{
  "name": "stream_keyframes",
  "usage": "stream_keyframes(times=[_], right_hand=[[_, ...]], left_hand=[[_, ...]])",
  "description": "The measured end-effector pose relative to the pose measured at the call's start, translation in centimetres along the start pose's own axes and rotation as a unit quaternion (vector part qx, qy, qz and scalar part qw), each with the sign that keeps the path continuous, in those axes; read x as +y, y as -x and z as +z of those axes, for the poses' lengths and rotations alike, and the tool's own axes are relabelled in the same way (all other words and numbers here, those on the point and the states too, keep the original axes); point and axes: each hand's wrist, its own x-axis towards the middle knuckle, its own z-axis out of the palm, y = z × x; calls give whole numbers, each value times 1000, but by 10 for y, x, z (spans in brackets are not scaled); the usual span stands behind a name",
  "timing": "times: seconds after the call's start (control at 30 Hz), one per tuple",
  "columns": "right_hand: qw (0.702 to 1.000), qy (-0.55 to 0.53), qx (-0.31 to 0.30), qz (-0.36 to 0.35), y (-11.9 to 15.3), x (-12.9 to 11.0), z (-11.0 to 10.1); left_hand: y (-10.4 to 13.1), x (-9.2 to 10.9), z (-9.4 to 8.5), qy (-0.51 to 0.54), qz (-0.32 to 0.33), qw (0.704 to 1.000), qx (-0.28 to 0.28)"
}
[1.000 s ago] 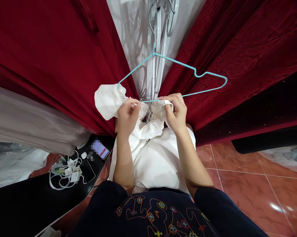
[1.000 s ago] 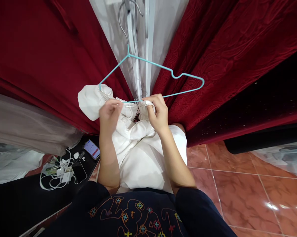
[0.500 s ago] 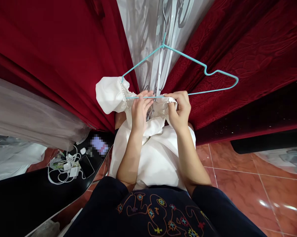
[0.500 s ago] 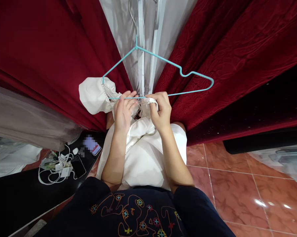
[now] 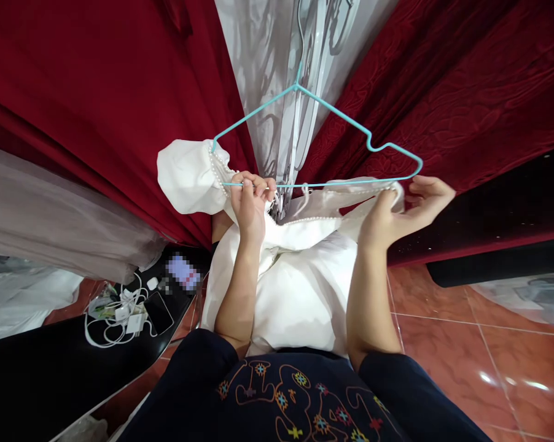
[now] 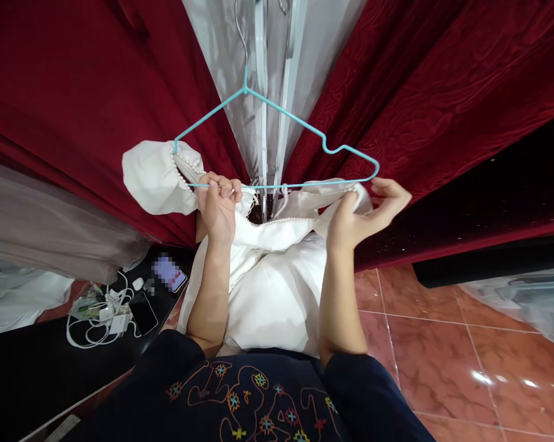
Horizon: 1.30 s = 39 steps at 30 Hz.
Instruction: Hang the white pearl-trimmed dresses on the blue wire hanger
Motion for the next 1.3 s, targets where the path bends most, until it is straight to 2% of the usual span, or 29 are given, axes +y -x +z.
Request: stream_keyframes(times=[0.1,0.17,0.27,0.4,0.5,0.6,0.7,0.83,0.9,0.97,1.03,1.07,1.17,1.3], right_hand=[[995,42,-43,79,-36,20,-6],[992,44,-61,100,-56,22,-5],[993,-4,-78,84,-75,10,5],[991,-49,-122,38,-82,-23,25],[980,-60,-183,40,-73,-50,40],[962,-66,-261,54,-58,-69,45],[945,-69,-313,64,-45,-80,37],[935,-121,-325,79,-29,-92,21],[902,-137,-393,114,-16,-96,18],[853,-134,-481,150,0,-95,20],[821,-132,-526,176,19,-90,27],[818,-136,-526,190,28,-87,30],[837,-157,-473,227,47,-82,37],[850,-178,-434,238,51,-80,40]], left_hand=[[-3,0,-2,18,11,1000,8],[-2,0,-2,37,15,999,14],[-1,2,1,65,22,997,17],[0,5,3,82,37,996,24],[1,6,4,81,39,996,26],[1,4,3,77,44,996,28],[0,0,1,70,51,996,29],[1,-3,1,75,57,995,24],[1,-3,2,77,59,995,22],[2,-3,3,74,56,995,22],[2,-2,3,69,50,996,21],[3,-2,2,67,47,996,20],[5,-2,0,58,31,998,7],[11,2,-6,15,-18,1000,-17]])
